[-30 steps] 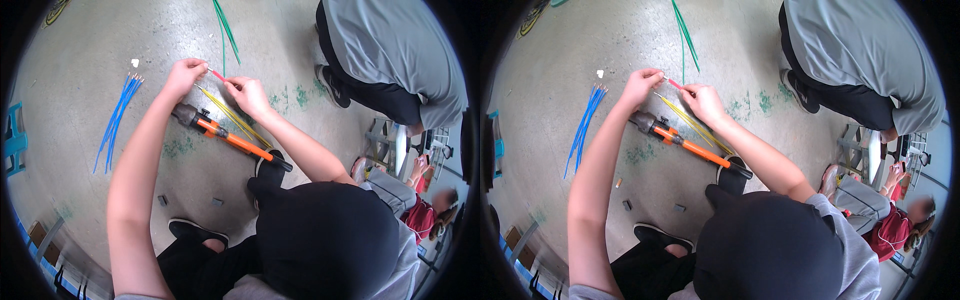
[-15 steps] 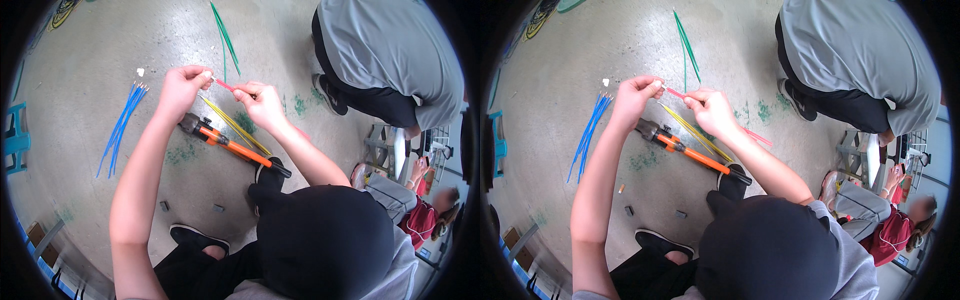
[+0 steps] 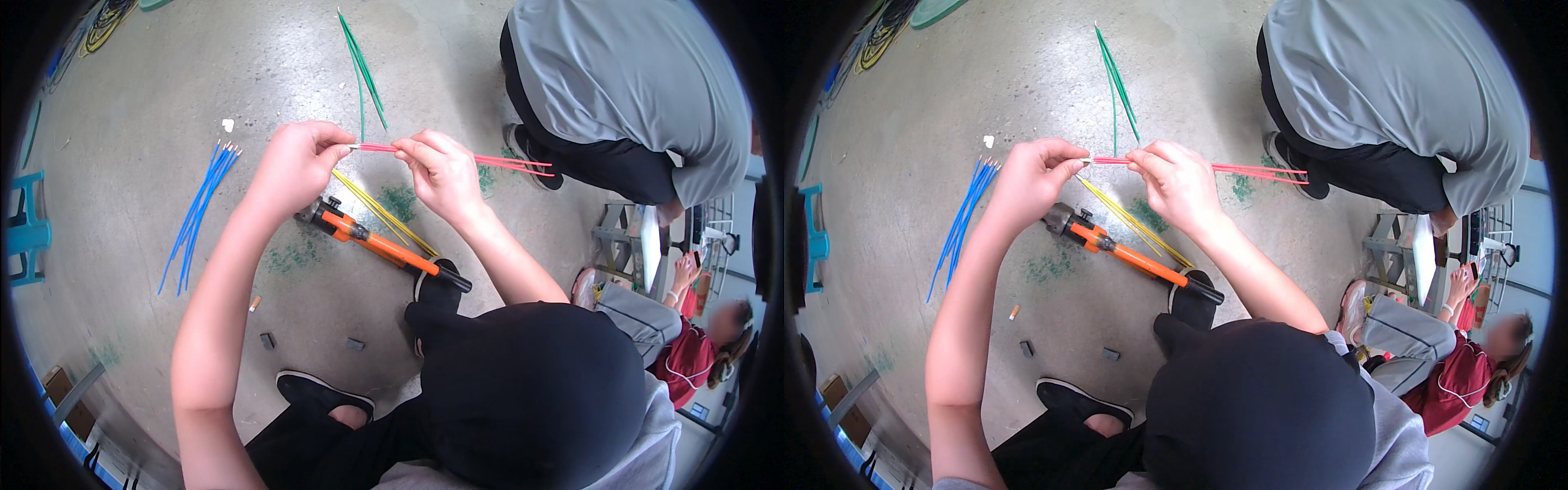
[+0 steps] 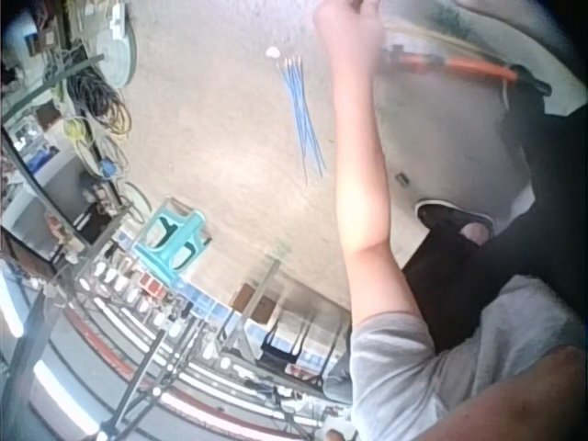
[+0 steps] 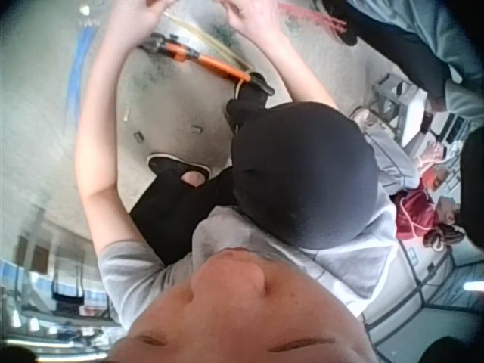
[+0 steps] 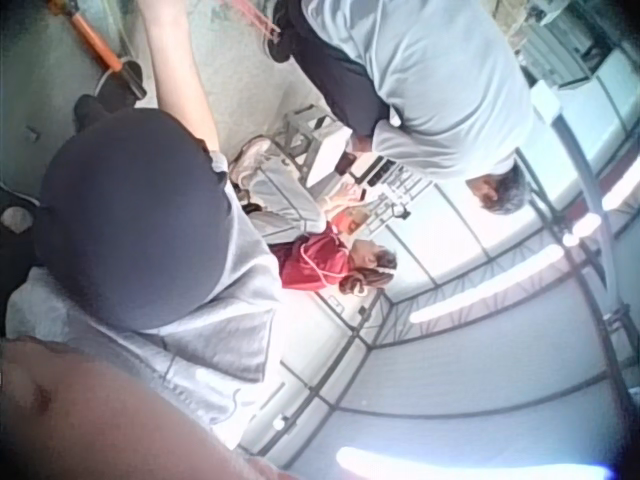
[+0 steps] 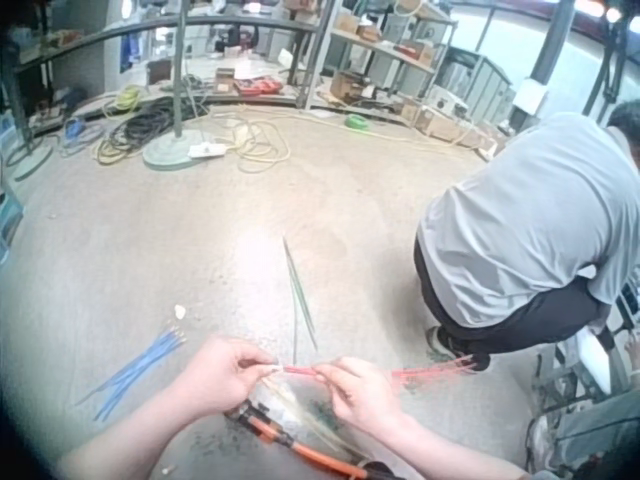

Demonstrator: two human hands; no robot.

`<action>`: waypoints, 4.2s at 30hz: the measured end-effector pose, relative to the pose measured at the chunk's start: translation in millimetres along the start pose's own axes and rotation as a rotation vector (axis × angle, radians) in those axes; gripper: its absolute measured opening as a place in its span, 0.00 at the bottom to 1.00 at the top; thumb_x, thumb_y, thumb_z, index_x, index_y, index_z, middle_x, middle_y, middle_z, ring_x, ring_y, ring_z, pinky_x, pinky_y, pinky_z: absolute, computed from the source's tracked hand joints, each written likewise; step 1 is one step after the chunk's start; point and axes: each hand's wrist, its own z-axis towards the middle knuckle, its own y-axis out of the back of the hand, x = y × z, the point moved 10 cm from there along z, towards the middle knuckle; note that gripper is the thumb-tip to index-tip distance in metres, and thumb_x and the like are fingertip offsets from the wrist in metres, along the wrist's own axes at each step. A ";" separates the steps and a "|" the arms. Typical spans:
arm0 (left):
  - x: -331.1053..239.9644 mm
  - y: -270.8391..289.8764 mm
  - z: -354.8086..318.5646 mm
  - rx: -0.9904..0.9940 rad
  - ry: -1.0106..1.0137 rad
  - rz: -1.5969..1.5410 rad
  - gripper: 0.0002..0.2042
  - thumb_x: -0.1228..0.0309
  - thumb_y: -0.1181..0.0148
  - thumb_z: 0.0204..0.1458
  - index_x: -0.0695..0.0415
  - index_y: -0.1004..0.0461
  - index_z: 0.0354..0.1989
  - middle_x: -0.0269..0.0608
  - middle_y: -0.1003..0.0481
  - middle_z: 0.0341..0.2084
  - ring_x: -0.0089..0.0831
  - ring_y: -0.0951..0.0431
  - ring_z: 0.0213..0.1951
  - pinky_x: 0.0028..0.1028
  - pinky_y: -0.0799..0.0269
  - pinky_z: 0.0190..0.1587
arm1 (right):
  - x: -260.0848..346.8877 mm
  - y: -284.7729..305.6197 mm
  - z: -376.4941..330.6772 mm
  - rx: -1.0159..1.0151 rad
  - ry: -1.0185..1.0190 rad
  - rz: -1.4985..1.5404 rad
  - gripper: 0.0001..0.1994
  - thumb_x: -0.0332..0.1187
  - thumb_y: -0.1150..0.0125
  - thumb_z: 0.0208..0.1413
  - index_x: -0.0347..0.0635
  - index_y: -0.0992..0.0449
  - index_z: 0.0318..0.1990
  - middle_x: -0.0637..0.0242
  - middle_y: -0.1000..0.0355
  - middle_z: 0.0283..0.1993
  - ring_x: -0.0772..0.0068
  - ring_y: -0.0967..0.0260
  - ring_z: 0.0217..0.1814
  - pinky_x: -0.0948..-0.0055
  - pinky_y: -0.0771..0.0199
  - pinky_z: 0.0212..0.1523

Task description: The person sits on the floor and uses a hydraulic crimping tool to attach metal terminals to the ends of colored electrical wires. They handle green, red, and yellow wires one at a time, crimp each, and then gather blue wires at the end.

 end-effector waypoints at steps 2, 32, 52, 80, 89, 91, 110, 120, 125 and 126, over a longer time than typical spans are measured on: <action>-30.4 0.4 -5.6 -0.006 -0.153 0.231 0.11 0.76 0.39 0.59 0.66 0.20 0.48 0.46 0.18 0.35 0.33 0.18 0.34 0.30 0.24 0.40 | 7.1 4.5 1.0 -0.022 0.084 -0.051 0.07 0.26 0.31 0.52 0.44 0.16 0.40 0.66 0.24 0.33 0.61 0.25 0.33 0.65 0.26 0.33; 8.9 -88.6 1.2 -0.130 -0.132 -0.681 0.15 0.78 0.52 0.67 0.63 0.34 0.61 0.36 0.26 0.41 0.24 0.28 0.44 0.26 0.34 0.53 | -20.3 -7.3 47.7 -0.328 -0.564 1.578 0.30 0.51 0.58 0.74 0.54 0.55 0.17 0.78 0.64 0.13 0.77 0.70 0.16 0.68 0.63 0.21; 32.6 -63.0 28.0 -0.383 -0.264 0.261 0.04 0.71 0.32 0.50 0.57 0.18 0.32 0.32 0.23 0.36 0.38 0.26 0.46 0.37 0.29 0.51 | -32.7 -35.7 36.0 -0.060 -0.148 1.274 0.28 0.36 0.60 0.74 0.46 0.53 0.15 0.74 0.59 0.11 0.76 0.65 0.13 0.67 0.59 0.18; 116.3 -21.6 29.3 -0.320 0.098 0.454 0.16 0.68 0.39 0.52 0.52 0.22 0.51 0.40 0.24 0.47 0.40 0.31 0.58 0.41 0.40 0.62 | -117.3 -147.7 -11.1 -0.091 -0.438 1.163 0.28 0.40 0.56 0.74 0.47 0.51 0.16 0.75 0.56 0.14 0.76 0.62 0.17 0.66 0.57 0.23; 104.4 -38.1 4.7 -0.202 0.037 0.045 0.16 0.67 0.32 0.52 0.54 0.20 0.50 0.36 0.21 0.42 0.34 0.27 0.54 0.37 0.34 0.59 | -85.3 -136.7 12.7 -0.019 -0.551 1.488 0.27 0.48 0.59 0.75 0.50 0.50 0.20 0.72 0.51 0.18 0.69 0.52 0.22 0.64 0.42 0.32; 87.5 -33.3 3.4 -0.111 0.018 -0.363 0.14 0.73 0.28 0.51 0.59 0.18 0.46 0.35 0.19 0.38 0.25 0.23 0.46 0.30 0.25 0.51 | -52.2 -117.4 29.5 -0.093 -0.621 1.665 0.26 0.49 0.60 0.75 0.51 0.48 0.21 0.70 0.46 0.23 0.68 0.47 0.28 0.63 0.40 0.40; -34.6 38.4 -71.5 -0.500 -0.325 -0.843 0.08 0.83 0.37 0.58 0.66 0.18 0.45 0.41 0.20 0.40 0.24 0.22 0.45 0.25 0.26 0.50 | 87.0 -73.2 41.7 0.177 -0.917 2.201 0.26 0.55 0.70 0.76 0.50 0.33 0.31 0.66 0.30 0.47 0.66 0.35 0.53 0.62 0.37 0.59; -72.8 110.9 -74.8 -0.578 -0.204 -0.746 0.06 0.78 0.37 0.61 0.69 0.20 0.41 0.40 0.19 0.37 0.21 0.23 0.35 0.23 0.25 0.42 | 110.1 10.7 20.0 0.660 -0.367 1.511 0.13 0.34 0.44 0.69 0.31 0.24 0.48 0.60 0.24 0.41 0.71 0.29 0.43 0.69 0.30 0.43; -80.2 113.3 -70.7 -0.531 -0.137 -0.785 0.07 0.75 0.37 0.63 0.69 0.21 0.39 0.40 0.19 0.36 0.20 0.24 0.34 0.22 0.25 0.41 | 86.6 28.5 66.2 0.219 -0.012 0.475 0.23 0.36 0.38 0.63 0.35 0.30 0.62 0.57 0.26 0.54 0.56 0.28 0.56 0.59 0.32 0.61; -80.6 112.2 -69.7 -0.531 -0.136 -0.794 0.07 0.75 0.37 0.62 0.69 0.21 0.40 0.40 0.20 0.37 0.19 0.24 0.35 0.22 0.25 0.42 | 83.4 11.6 58.1 0.279 -0.103 0.593 0.22 0.36 0.40 0.65 0.35 0.30 0.62 0.56 0.24 0.50 0.57 0.25 0.55 0.60 0.28 0.58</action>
